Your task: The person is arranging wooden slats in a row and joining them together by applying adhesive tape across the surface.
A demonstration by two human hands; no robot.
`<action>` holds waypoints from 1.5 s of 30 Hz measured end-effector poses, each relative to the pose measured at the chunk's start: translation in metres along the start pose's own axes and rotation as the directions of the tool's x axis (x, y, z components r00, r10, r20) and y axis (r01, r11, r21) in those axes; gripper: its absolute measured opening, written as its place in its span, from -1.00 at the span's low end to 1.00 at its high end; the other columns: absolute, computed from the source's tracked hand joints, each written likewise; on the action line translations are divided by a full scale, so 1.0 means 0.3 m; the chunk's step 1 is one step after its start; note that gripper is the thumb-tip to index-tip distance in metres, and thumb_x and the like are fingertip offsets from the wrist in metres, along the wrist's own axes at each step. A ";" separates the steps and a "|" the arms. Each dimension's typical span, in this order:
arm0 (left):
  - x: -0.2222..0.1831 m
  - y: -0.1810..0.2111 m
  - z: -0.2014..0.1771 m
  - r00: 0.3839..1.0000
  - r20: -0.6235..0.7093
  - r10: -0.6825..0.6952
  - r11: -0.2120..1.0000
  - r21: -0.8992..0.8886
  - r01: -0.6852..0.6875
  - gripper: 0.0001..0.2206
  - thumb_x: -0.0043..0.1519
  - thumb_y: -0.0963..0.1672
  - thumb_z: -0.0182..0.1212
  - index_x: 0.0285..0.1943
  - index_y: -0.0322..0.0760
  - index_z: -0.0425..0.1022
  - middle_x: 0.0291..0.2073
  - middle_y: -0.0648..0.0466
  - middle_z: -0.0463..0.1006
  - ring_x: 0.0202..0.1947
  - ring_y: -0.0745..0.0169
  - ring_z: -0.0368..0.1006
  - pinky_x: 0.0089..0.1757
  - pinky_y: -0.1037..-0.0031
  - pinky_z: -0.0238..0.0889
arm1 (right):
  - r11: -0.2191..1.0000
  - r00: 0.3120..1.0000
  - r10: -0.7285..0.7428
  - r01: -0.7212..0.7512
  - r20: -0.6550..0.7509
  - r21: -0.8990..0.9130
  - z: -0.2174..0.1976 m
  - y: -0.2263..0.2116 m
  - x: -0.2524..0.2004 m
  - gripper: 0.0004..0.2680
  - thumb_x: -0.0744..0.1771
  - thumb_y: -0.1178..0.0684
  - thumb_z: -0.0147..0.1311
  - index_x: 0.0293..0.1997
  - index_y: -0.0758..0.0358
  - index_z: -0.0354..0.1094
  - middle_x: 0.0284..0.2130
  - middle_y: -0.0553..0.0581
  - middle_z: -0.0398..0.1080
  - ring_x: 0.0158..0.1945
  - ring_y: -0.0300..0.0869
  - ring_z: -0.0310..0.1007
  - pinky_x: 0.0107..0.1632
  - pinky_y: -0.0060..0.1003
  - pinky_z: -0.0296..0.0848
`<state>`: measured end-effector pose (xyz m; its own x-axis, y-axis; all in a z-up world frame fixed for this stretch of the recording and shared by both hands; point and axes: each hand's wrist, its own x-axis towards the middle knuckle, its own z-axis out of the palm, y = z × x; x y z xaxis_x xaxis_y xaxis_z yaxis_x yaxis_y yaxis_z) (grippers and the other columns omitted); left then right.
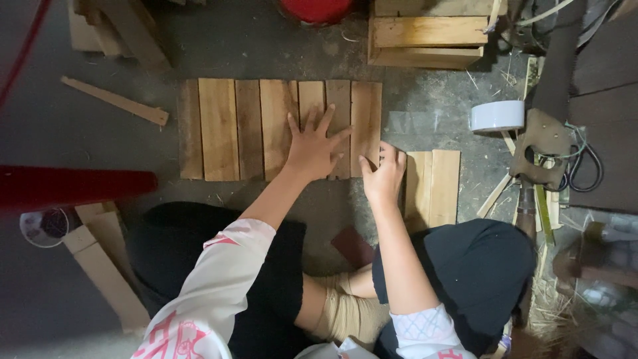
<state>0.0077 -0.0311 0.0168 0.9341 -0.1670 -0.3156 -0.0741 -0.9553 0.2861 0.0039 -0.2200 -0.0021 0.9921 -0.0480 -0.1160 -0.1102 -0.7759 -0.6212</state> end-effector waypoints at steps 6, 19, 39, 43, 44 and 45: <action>0.002 -0.002 0.018 0.999 -0.033 0.007 1.000 0.015 -0.006 -0.46 0.35 0.07 0.08 0.55 0.44 0.08 0.58 -0.03 -0.14 0.53 -0.42 -0.20 0.24 -0.63 -0.43 | 1.000 0.999 0.028 -0.028 0.038 0.001 0.004 0.020 0.013 -0.59 0.27 0.00 0.36 0.20 0.17 0.30 -0.06 0.22 0.28 0.06 0.17 0.44 0.13 -0.02 0.46; -0.009 0.051 -0.048 0.995 0.077 -0.059 0.996 0.077 0.053 -0.50 0.37 0.12 -0.02 0.54 0.34 0.13 0.60 -0.03 -0.22 0.55 -0.36 -0.32 0.24 -0.61 -0.41 | 0.989 0.990 -0.131 0.134 0.045 -0.070 0.020 0.088 0.035 -0.66 0.28 -0.03 0.37 0.08 0.23 0.38 -0.01 0.26 0.29 0.07 0.20 0.48 0.09 0.00 0.53; -0.026 0.054 0.131 0.986 -0.143 0.087 0.991 0.117 -0.071 -0.44 0.40 0.26 -0.37 0.62 0.47 -0.20 0.61 0.05 -0.41 0.58 -0.20 -0.44 0.36 -0.41 -0.51 | 0.857 0.873 0.468 -0.409 0.140 -0.314 -0.205 0.396 -0.086 -0.39 0.24 -0.08 0.37 0.28 0.43 0.01 0.19 0.37 0.13 0.30 0.25 0.19 0.12 0.24 0.48; -0.030 0.062 0.164 0.943 -0.290 0.162 0.985 0.106 -0.137 -0.45 0.42 0.20 -0.16 0.61 0.38 -0.06 0.60 0.01 -0.23 0.58 -0.22 -0.33 0.37 -0.35 -0.45 | 0.875 0.894 0.402 -0.312 0.197 -0.370 -0.257 0.278 -0.108 -0.42 0.18 0.00 0.39 0.19 0.46 0.08 0.18 0.45 0.12 0.33 0.34 0.09 0.31 0.27 0.23; -0.029 0.064 0.155 0.942 -0.290 0.167 0.984 0.108 -0.142 -0.45 0.42 0.20 -0.16 0.61 0.38 -0.06 0.60 0.01 -0.23 0.58 -0.22 -0.33 0.37 -0.35 -0.45 | 0.875 0.894 0.404 -0.316 0.193 -0.368 -0.251 0.286 -0.114 -0.42 0.18 0.00 0.39 0.19 0.46 0.08 0.18 0.45 0.12 0.33 0.34 0.09 0.31 0.27 0.23; -0.030 0.065 0.147 0.961 -0.232 0.147 0.986 0.115 -0.122 -0.45 0.41 0.22 -0.25 0.62 0.42 -0.12 0.61 0.04 -0.27 0.59 -0.17 -0.37 0.38 -0.32 -0.50 | 0.885 0.900 0.381 -0.289 0.211 -0.364 -0.242 0.294 -0.115 -0.42 0.17 0.00 0.39 0.18 0.44 0.08 0.16 0.45 0.16 0.31 0.33 0.14 0.29 0.26 0.25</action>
<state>-0.0175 -0.0589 -0.0147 0.9684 -0.2440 -0.0512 -0.2277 -0.9494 0.2163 -0.0357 -0.3325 0.0035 0.8384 -0.2062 -0.5046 -0.3628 -0.9020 -0.2340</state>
